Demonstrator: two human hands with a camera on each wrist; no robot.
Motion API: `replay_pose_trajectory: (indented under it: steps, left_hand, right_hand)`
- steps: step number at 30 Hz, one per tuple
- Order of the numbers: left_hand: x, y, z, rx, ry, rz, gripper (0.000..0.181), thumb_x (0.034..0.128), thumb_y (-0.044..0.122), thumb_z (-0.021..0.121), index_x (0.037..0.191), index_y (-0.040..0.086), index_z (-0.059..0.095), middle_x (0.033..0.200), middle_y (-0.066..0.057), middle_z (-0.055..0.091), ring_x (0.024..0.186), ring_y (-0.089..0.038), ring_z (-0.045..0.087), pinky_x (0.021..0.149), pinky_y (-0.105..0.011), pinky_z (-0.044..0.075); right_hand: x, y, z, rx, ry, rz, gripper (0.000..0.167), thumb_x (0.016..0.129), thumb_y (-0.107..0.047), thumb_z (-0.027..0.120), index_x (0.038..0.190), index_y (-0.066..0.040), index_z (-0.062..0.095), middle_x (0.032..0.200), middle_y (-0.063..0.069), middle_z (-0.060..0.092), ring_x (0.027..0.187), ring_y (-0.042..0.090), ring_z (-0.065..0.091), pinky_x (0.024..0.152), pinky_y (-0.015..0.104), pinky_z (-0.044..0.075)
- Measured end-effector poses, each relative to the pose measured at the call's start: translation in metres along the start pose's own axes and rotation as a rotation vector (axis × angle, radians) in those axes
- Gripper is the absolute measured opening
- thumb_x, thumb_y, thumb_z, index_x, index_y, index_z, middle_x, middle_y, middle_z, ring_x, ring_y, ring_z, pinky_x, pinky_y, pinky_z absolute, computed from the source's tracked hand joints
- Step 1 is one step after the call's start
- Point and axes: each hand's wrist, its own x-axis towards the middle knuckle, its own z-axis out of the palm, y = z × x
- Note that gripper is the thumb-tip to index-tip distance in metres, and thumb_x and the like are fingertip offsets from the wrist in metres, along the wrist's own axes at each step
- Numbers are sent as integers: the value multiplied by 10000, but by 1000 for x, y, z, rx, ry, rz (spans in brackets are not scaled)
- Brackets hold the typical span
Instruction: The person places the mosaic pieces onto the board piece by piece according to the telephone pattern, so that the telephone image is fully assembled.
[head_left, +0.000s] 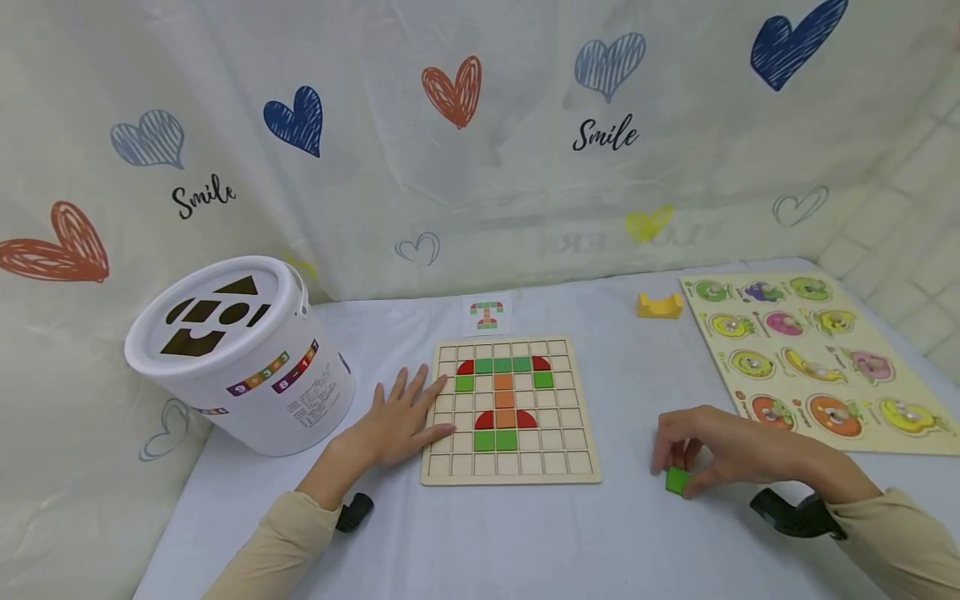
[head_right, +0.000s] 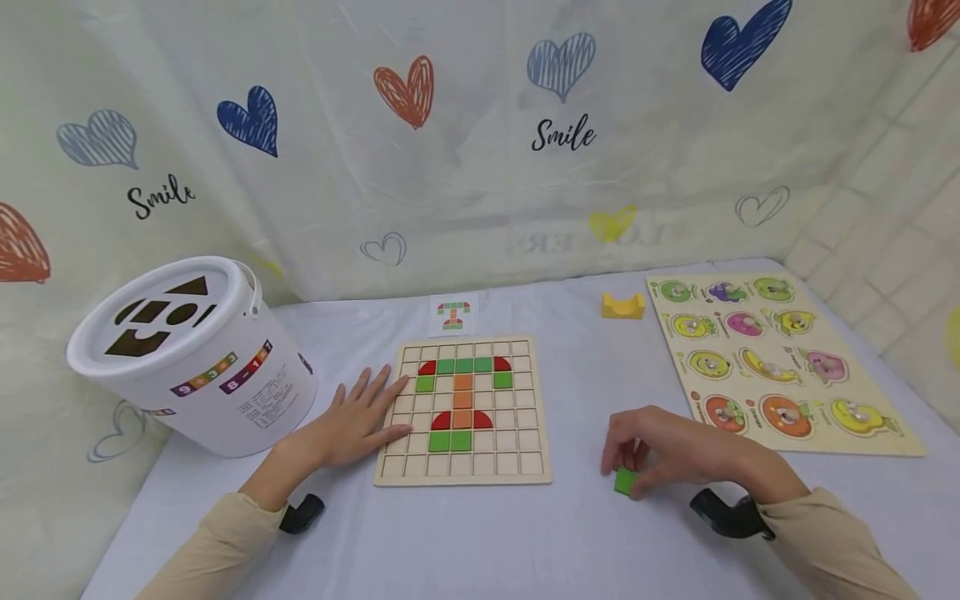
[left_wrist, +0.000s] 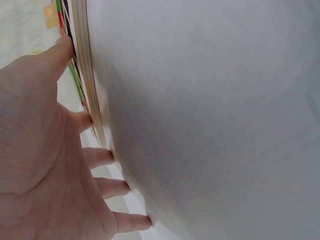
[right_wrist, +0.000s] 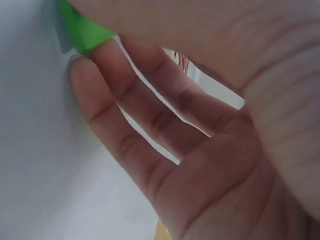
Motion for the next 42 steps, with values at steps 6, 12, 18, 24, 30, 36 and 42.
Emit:
replay_pose_trajectory:
  steps: [6, 12, 18, 24, 30, 36, 42]
  left_hand:
    - [-1, 0, 0, 2, 1, -1, 854, 1045, 630, 472, 1691, 149, 187, 1739, -219, 68, 1575, -515, 13, 1172, -778, 52]
    - [-1, 1, 0, -1, 6, 4, 847, 1049, 627, 471, 1690, 148, 192, 1738, -221, 71, 1573, -518, 14, 1171, -780, 53]
    - [0, 0, -1, 3, 11, 9, 848, 1050, 636, 462, 1691, 153, 188, 1741, -212, 68, 1576, -512, 12, 1172, -779, 56]
    - [0, 0, -1, 1, 4, 6, 849, 1050, 637, 460, 1692, 155, 184, 1742, -208, 59, 1578, -504, 5, 1176, -774, 50]
    - [-1, -1, 0, -8, 0, 0, 854, 1046, 636, 472, 1692, 158, 186, 1743, -207, 60, 1579, -503, 0, 1177, -771, 42]
    - [1, -2, 1, -9, 11, 9, 855, 1045, 645, 465, 1693, 162, 186, 1744, -202, 59, 1579, -501, -2, 1173, -776, 43]
    - [2, -2, 3, -1, 11, 9, 859, 1042, 655, 457, 1694, 168, 182, 1744, -201, 57, 1580, -499, -3, 1177, -772, 44]
  right_hand:
    - [2, 3, 2, 29, 40, -66, 243, 877, -142, 858, 1075, -186, 724, 1009, -21, 687, 847, 130, 651, 721, 284, 591]
    - [14, 5, 10, 56, 83, -134, 196, 895, -107, 837, 1041, -180, 728, 987, -11, 722, 835, 138, 681, 714, 292, 600]
    - [36, -2, 14, 28, 148, -150, 161, 911, -81, 820, 1019, -180, 753, 986, -26, 727, 869, 127, 702, 739, 301, 614]
    - [63, -9, 17, 16, 190, -138, 170, 907, -44, 811, 1056, -125, 794, 1003, -35, 718, 913, 119, 704, 788, 307, 618]
    - [89, -18, 21, 11, 229, -109, 207, 907, 10, 793, 1094, -77, 799, 1050, -6, 724, 957, 130, 701, 850, 308, 610]
    - [111, -23, 31, -7, 282, -94, 195, 895, 16, 804, 1074, -61, 803, 1032, 5, 728, 952, 146, 688, 857, 307, 606]
    - [124, -27, 41, 20, 309, -76, 182, 899, 40, 789, 1066, -31, 802, 1050, 44, 737, 988, 201, 691, 872, 303, 602]
